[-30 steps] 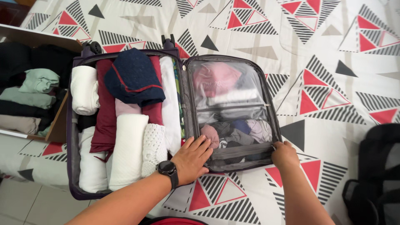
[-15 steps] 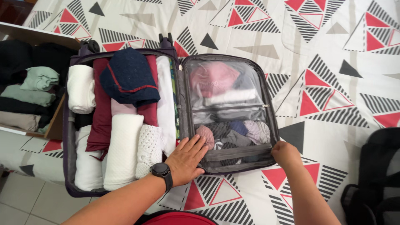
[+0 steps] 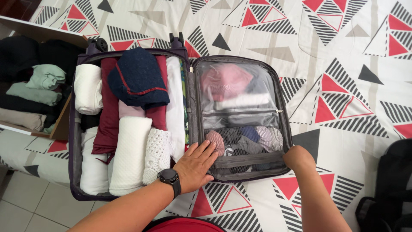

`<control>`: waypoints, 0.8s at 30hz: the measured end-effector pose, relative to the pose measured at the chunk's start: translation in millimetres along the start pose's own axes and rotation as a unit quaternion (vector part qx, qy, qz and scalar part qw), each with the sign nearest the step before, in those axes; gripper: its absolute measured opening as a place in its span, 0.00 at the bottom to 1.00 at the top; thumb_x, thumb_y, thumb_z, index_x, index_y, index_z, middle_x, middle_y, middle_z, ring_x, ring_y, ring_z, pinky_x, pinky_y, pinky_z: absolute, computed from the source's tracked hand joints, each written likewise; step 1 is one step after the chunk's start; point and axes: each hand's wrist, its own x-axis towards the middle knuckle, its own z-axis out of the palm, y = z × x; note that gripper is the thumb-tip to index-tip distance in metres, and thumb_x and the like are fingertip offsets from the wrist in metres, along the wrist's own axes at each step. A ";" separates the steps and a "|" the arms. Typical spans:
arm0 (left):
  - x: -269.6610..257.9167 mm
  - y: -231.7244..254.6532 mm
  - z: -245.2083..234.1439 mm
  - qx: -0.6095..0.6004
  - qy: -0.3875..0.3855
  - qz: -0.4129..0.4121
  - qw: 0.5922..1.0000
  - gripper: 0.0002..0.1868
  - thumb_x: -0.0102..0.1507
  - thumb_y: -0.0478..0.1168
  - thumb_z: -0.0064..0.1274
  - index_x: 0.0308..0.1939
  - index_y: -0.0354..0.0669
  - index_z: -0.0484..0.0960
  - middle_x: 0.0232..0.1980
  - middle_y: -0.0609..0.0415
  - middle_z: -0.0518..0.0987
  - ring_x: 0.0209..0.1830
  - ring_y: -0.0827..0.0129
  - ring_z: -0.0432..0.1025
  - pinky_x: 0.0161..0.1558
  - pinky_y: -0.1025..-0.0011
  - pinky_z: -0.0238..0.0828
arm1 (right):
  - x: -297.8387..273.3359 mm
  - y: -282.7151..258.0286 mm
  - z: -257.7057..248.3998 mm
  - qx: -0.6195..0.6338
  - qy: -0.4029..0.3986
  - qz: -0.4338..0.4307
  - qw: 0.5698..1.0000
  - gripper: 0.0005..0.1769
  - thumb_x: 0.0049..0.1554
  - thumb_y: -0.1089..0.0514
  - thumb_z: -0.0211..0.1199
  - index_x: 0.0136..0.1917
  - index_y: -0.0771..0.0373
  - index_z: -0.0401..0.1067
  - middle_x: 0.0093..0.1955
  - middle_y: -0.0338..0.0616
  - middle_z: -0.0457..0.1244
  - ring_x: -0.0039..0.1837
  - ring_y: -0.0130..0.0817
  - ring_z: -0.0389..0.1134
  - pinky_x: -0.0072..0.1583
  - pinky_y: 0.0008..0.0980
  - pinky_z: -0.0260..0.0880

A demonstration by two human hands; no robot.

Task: The person packs folded and rolled clothing items into a purple suitcase placed on a bed. They repeatedly take items from an open drawer, place them into the suitcase, and occasionally move items between the drawer and the suitcase before zipping the suitcase closed.

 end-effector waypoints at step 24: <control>-2.2 -3.1 8.7 -0.031 0.063 -0.006 0.998 0.54 0.54 0.53 0.64 0.76 0.35 0.54 0.80 0.40 0.55 0.82 0.49 0.44 0.76 0.51 0.37 | -157.1 -124.7 24.5 0.280 0.124 -0.410 0.859 0.11 0.53 0.55 0.67 0.43 0.66 0.80 0.45 0.51 0.71 0.49 0.50 0.72 0.52 0.42 0.72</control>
